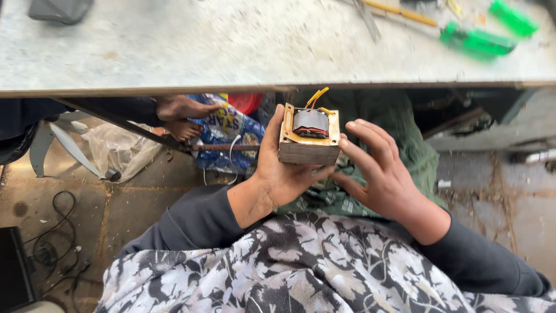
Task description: The person disassembles and repairs an electrical transformer using pliers, a screwdriver, and a hammer on a workbench.
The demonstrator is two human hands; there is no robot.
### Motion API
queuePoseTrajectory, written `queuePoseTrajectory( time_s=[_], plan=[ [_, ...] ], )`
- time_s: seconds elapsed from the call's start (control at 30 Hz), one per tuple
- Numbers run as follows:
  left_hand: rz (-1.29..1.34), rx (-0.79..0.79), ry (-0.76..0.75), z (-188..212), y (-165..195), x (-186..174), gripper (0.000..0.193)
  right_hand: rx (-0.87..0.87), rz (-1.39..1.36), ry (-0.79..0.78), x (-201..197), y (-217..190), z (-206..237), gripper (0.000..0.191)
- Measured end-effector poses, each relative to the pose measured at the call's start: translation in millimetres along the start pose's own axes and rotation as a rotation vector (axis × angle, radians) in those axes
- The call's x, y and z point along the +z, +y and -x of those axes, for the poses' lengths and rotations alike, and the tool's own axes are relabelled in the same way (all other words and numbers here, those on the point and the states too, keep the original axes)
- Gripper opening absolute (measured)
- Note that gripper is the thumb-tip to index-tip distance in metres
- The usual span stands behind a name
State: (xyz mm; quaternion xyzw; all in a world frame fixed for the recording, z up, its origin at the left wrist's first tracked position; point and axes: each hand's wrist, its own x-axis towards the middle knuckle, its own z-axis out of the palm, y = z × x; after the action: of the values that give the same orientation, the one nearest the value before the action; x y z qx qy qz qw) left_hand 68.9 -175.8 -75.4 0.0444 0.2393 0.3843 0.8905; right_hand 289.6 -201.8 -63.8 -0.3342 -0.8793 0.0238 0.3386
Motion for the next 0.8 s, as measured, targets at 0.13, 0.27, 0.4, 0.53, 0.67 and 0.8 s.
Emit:
queuePoseTrajectory(
  time_s=[0.13,0.27,0.4,0.53,0.67,0.8],
  plan=[
    [-0.014,0.029,0.032,2.5,6.5,11.3,0.079,-0.035,-0.070,0.005,-14.1,0.8,-32.8,0.075],
    [-0.010,0.034,0.041,5.5,12.8,26.3,0.080,-0.133,0.012,-0.009,-26.7,8.0,-68.8,0.065],
    [-0.084,0.058,-0.062,5.5,23.6,43.9,0.089,-0.072,-0.039,0.029,-43.1,18.4,-93.0,0.062],
    [-0.095,0.106,-0.179,7.4,33.8,56.4,0.106,0.084,-0.182,0.058,-54.7,35.1,-116.1,0.062],
    [-0.738,0.214,-0.263,29.5,53.2,46.1,0.087,0.309,-0.433,0.061,-54.6,55.1,-134.6,0.060],
    [-1.485,1.199,0.003,29.0,81.3,52.6,0.051,0.386,-0.408,0.013,-58.5,74.5,-138.0,0.064]
  ],
)
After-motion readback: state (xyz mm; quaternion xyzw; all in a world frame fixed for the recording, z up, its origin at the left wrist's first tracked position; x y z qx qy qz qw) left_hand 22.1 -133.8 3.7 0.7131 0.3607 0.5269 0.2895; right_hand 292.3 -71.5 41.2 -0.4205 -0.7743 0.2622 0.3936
